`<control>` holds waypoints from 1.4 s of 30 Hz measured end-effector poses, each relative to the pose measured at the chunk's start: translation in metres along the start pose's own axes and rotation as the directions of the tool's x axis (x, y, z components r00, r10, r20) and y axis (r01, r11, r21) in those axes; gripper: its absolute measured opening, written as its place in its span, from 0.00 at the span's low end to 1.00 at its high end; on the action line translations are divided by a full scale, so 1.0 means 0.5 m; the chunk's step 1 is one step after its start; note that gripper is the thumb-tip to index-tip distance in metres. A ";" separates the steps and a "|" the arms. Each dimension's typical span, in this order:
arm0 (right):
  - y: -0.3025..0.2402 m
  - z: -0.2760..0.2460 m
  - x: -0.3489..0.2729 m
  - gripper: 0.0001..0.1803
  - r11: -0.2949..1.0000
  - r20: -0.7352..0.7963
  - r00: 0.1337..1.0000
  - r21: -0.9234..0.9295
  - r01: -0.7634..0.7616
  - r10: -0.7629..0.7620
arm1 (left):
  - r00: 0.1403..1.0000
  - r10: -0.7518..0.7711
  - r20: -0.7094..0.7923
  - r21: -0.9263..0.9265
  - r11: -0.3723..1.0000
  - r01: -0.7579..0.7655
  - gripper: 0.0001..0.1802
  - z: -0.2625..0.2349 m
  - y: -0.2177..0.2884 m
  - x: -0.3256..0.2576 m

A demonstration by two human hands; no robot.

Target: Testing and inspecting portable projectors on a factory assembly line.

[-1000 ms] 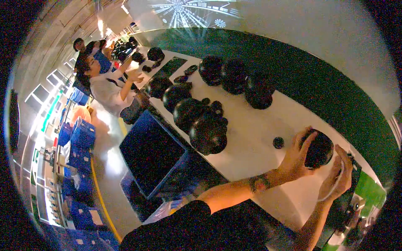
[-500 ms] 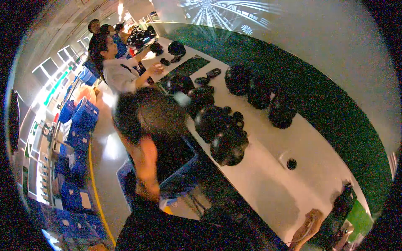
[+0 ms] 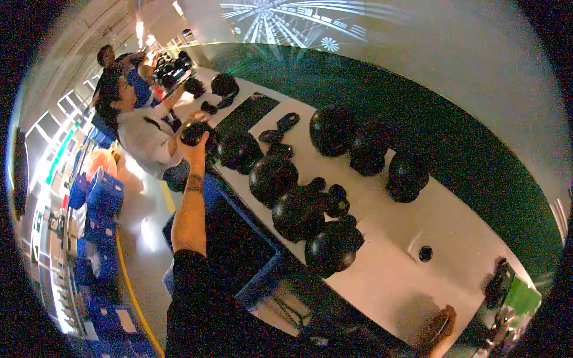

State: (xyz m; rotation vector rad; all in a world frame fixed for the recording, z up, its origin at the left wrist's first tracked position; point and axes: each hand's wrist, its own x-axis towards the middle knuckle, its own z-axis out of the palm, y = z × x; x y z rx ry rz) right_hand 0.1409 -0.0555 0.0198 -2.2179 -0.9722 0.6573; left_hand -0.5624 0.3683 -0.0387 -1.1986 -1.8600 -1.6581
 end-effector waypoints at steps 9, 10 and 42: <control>-0.021 0.023 0.001 0.16 0.989 -0.229 0.969 -0.128 0.070 -0.098 | 0.964 0.119 0.236 -0.097 0.990 -0.099 0.56 0.093 0.004 -0.033; 0.025 0.024 0.015 0.16 0.989 -0.242 0.966 -0.139 0.054 -0.087 | 0.961 0.109 0.255 -0.101 0.991 -0.086 0.54 0.101 0.028 -0.050; 0.130 -0.044 0.045 0.11 0.891 -0.181 0.944 0.320 0.322 -0.277 | -0.133 0.684 0.717 -0.696 0.711 -0.099 0.59 -0.315 0.803 -0.423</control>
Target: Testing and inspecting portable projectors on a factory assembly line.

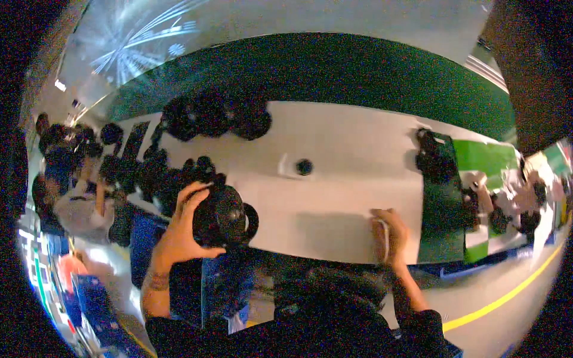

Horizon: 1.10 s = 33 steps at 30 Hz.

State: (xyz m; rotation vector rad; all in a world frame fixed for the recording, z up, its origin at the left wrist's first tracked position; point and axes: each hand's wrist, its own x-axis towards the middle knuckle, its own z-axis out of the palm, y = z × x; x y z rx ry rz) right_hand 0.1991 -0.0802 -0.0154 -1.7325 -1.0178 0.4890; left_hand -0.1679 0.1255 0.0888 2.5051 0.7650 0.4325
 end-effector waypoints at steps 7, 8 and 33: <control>-0.093 -0.018 -0.040 0.12 0.884 0.272 0.956 0.466 -0.029 -0.112 | 0.982 0.012 -0.186 -0.163 0.986 -0.043 0.60 0.212 0.187 0.150; -0.093 -0.019 -0.043 0.14 0.878 0.216 0.965 0.478 0.029 -0.150 | 0.965 -0.003 -0.260 -0.156 0.987 -0.039 0.60 0.238 0.213 0.174; -0.218 -0.043 0.154 0.13 0.766 0.231 0.815 -0.280 0.579 -0.532 | 0.929 -0.019 -0.368 -0.636 0.734 -0.237 0.61 0.415 0.175 0.269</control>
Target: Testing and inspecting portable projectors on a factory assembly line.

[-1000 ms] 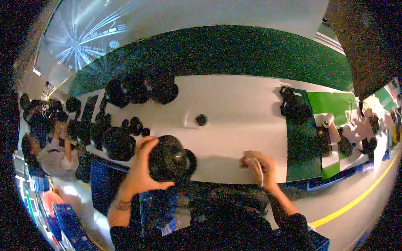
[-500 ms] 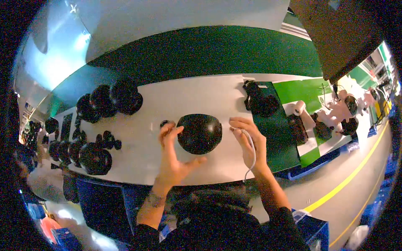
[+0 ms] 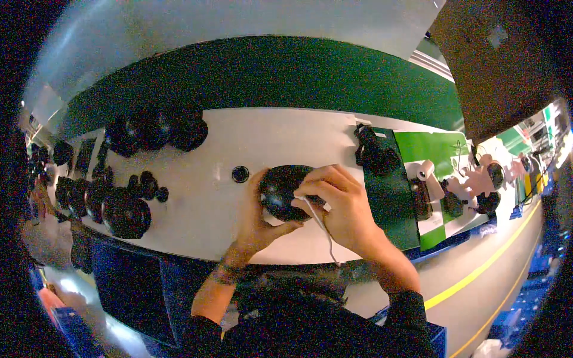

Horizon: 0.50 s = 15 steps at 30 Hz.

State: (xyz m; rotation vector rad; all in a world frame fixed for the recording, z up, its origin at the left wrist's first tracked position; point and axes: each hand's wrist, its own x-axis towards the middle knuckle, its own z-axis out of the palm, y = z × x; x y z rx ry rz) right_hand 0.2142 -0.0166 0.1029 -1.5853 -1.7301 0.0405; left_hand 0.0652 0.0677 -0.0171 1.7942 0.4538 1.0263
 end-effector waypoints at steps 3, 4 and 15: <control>-0.014 -0.007 0.018 0.14 0.998 0.066 0.998 -0.067 -0.013 0.017 | 0.999 0.043 -0.021 0.070 0.997 -0.041 0.61 -0.006 0.001 0.003; -0.023 -0.009 0.027 0.14 0.992 0.094 0.995 -0.125 -0.015 0.027 | 0.999 0.039 -0.029 0.077 0.996 -0.036 0.61 -0.008 0.001 0.004; -0.032 0.001 0.038 0.11 0.982 0.139 0.990 -0.189 0.007 0.020 | 0.998 0.050 0.038 0.086 0.995 -0.053 0.60 -0.013 -0.001 0.004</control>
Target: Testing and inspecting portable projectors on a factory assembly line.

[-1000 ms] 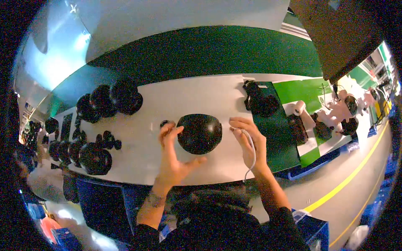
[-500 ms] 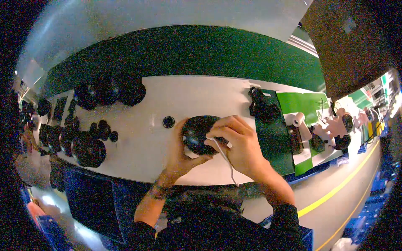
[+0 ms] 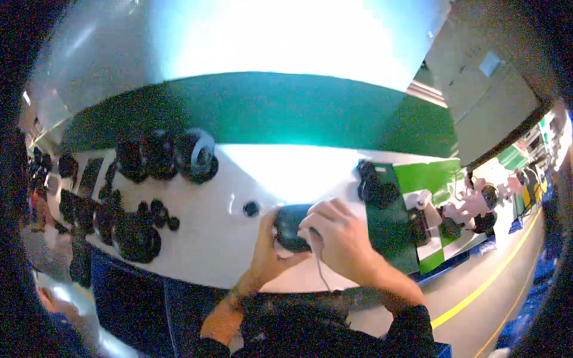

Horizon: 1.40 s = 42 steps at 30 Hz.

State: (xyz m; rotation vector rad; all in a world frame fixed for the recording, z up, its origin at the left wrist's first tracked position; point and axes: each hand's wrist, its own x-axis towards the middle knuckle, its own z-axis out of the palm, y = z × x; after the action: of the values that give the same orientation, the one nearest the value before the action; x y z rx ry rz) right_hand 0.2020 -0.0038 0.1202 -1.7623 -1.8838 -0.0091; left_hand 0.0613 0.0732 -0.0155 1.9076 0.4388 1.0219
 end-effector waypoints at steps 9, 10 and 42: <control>0.086 0.079 -0.130 0.55 0.758 0.108 0.907 0.514 -0.401 0.407 | 0.994 -0.111 0.006 -0.147 0.983 0.111 0.60 0.003 0.018 -0.013; 0.092 0.079 -0.139 0.56 0.805 0.112 0.917 0.447 -0.391 0.383 | 0.994 -0.112 0.000 -0.158 0.981 0.111 0.60 0.004 0.016 -0.016; 0.142 0.122 -0.130 0.55 0.843 -0.015 0.987 0.522 -0.130 0.162 | 0.907 -0.157 0.391 0.142 0.984 0.109 0.19 -0.208 0.001 0.028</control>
State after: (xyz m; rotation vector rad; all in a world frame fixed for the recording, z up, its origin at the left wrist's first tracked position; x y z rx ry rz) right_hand 0.2428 -0.0313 0.0173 -1.4948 -1.5134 0.4616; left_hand -0.0133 0.1392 0.0179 2.0963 0.3886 0.5020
